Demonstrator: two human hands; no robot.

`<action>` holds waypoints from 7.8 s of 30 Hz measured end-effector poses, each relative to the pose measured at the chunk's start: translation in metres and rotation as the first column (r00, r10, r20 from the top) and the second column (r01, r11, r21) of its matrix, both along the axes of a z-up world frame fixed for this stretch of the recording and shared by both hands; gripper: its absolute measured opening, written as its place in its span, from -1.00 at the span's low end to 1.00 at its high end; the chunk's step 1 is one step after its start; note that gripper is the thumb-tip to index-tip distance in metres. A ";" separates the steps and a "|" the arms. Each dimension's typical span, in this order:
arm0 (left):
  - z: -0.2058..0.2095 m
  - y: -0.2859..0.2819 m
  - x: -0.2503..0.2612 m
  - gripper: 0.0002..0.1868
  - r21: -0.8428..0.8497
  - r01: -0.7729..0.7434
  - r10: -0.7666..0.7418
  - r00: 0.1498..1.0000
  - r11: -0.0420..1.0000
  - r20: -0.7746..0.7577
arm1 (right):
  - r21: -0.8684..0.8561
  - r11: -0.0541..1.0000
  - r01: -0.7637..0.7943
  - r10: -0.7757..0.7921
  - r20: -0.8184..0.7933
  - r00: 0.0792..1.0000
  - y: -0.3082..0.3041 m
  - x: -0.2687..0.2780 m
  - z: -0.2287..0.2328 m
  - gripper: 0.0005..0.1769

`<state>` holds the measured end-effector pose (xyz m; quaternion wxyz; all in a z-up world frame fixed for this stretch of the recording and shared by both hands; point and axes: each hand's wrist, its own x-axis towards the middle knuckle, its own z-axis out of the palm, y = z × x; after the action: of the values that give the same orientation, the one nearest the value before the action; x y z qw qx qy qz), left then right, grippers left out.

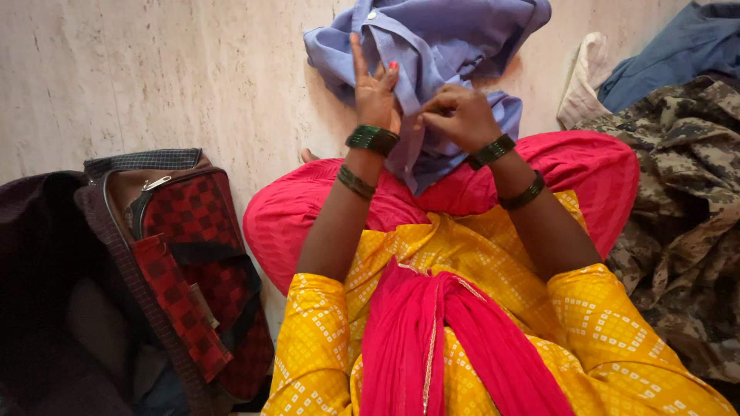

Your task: The person picks up a light-blue shirt from a pile, fastens the buttons, spreads it flat on the floor, and folds it.

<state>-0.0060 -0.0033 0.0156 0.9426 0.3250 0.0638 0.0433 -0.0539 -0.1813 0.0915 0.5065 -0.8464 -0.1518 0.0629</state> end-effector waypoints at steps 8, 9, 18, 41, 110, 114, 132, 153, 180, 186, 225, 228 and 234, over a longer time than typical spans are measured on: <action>0.093 -0.002 -0.069 -0.77 0.900 -0.236 0.162 0.969 0.367 0.188 | 0.233 0.963 0.136 -0.129 -0.042 0.991 -0.012 0.027 0.012 -0.84; 0.098 -0.004 -0.072 -0.81 0.899 -0.178 0.071 0.984 0.400 0.163 | 0.217 0.954 0.208 -0.169 -0.186 0.968 -0.011 0.029 0.017 -0.83; 0.058 -0.023 -0.071 -0.76 0.514 0.013 0.000 1.000 0.858 -0.025 | 0.313 0.937 0.154 -0.063 -0.283 0.957 -0.009 0.021 0.038 -0.80; 0.029 -0.001 -0.050 -0.85 0.351 0.321 -0.287 0.947 0.880 -0.146 | 0.464 0.883 0.074 0.052 -0.253 0.966 -0.012 0.005 0.062 -0.49; 0.083 0.002 -0.066 -0.59 0.283 0.200 -0.202 0.979 0.938 -0.024 | 0.373 0.844 0.385 -0.335 -0.195 0.922 0.028 -0.026 0.055 -0.78; 0.082 0.007 -0.064 -0.59 0.238 0.307 -0.312 0.950 0.922 -0.017 | 0.512 0.778 0.363 -0.151 -0.409 0.900 0.006 -0.017 0.058 -0.80; 0.048 0.000 -0.059 -0.76 0.282 0.123 -0.111 0.992 0.952 -0.060 | -0.075 0.951 0.299 -0.243 0.415 0.877 0.037 -0.030 0.085 -0.80; 0.080 -0.004 -0.067 -0.70 0.480 -0.097 0.011 0.984 0.872 0.181 | 0.480 0.811 0.335 -0.141 -0.396 0.908 0.012 0.013 0.080 -0.86; 0.082 -0.011 -0.060 -0.80 0.725 -0.052 0.052 0.998 0.686 0.022 | 0.286 0.938 0.197 -0.198 -0.026 0.980 0.063 -0.008 0.154 -0.91; 0.146 -0.010 -0.073 -0.73 0.828 -0.550 0.341 0.804 0.112 0.488 | 0.342 0.915 0.213 -0.203 -0.065 0.977 0.063 -0.007 0.154 -0.89; 0.068 0.028 -0.038 -0.71 0.560 0.119 -0.120 0.992 0.820 -0.036 | 0.454 0.856 0.249 -0.226 -0.106 0.968 0.006 0.009 0.001 -0.84; 0.088 0.030 -0.042 -0.67 0.679 0.033 -0.099 0.993 0.733 0.059 | 0.480 0.823 0.303 -0.222 -0.220 0.950 -0.010 0.013 0.024 -0.87; 0.124 0.036 -0.049 -0.75 0.861 -0.320 -0.034 0.932 0.395 0.362 | 0.429 0.893 0.136 -0.143 -0.016 0.990 -0.028 0.032 0.080 -0.89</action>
<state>-0.0546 0.0325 0.1399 0.6021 0.7655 -0.0962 0.2054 -0.0217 -0.2091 0.1716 0.6821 -0.7235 -0.1047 -0.0152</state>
